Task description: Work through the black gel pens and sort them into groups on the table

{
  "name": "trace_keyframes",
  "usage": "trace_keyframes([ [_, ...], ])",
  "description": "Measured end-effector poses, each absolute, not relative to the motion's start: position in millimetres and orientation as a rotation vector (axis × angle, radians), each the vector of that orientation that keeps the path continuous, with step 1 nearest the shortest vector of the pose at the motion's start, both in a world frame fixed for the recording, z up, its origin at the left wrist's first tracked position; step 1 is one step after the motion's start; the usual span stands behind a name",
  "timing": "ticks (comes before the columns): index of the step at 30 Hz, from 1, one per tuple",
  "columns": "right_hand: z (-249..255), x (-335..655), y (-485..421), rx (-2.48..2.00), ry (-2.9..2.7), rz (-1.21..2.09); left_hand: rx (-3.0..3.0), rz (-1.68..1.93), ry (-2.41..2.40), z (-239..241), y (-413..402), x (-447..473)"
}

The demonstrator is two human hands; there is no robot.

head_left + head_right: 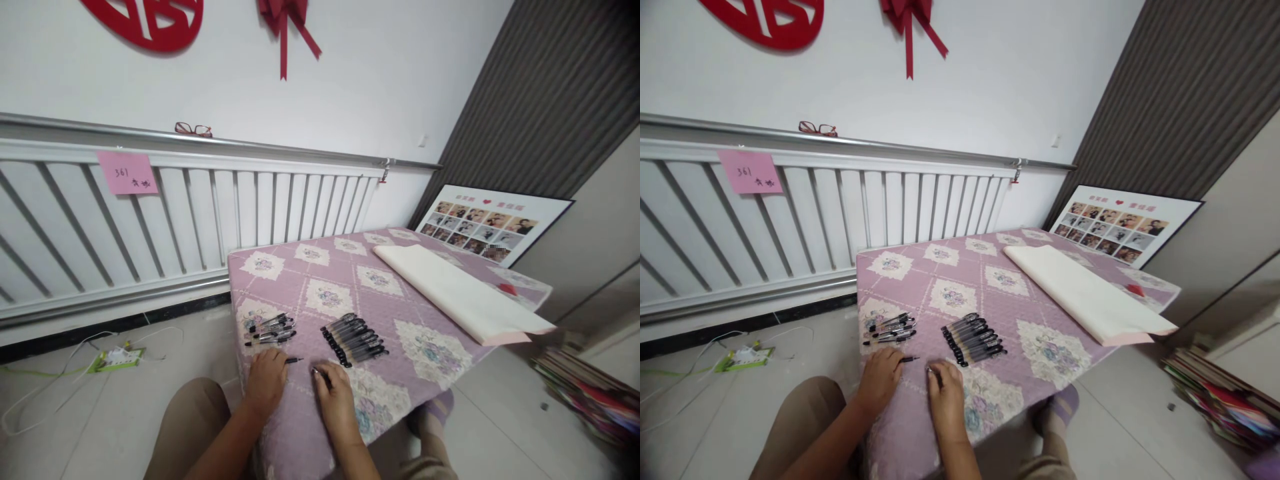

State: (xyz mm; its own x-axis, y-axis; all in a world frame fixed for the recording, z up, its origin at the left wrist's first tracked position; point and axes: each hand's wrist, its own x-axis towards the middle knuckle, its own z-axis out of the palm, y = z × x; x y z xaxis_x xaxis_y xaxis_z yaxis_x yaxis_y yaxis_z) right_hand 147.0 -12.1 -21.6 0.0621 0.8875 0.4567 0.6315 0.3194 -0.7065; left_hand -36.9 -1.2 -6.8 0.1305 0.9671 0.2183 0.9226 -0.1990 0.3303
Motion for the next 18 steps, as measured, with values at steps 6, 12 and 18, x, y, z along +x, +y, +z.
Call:
trace_keyframes([
  [6,-15.1,137.3,-12.5,-1.421,-1.870,0.216,2.262,0.437,2.002,-2.5,3.5,-35.0],
  [12,-18.6,139.2,-10.5,-1.410,-1.892,0.170,2.266,0.432,2.025,2.9,15.6,-36.5],
  [18,-20.4,140.8,-10.0,-1.396,-1.906,0.198,2.266,0.487,2.050,3.1,31.0,-41.6],
])
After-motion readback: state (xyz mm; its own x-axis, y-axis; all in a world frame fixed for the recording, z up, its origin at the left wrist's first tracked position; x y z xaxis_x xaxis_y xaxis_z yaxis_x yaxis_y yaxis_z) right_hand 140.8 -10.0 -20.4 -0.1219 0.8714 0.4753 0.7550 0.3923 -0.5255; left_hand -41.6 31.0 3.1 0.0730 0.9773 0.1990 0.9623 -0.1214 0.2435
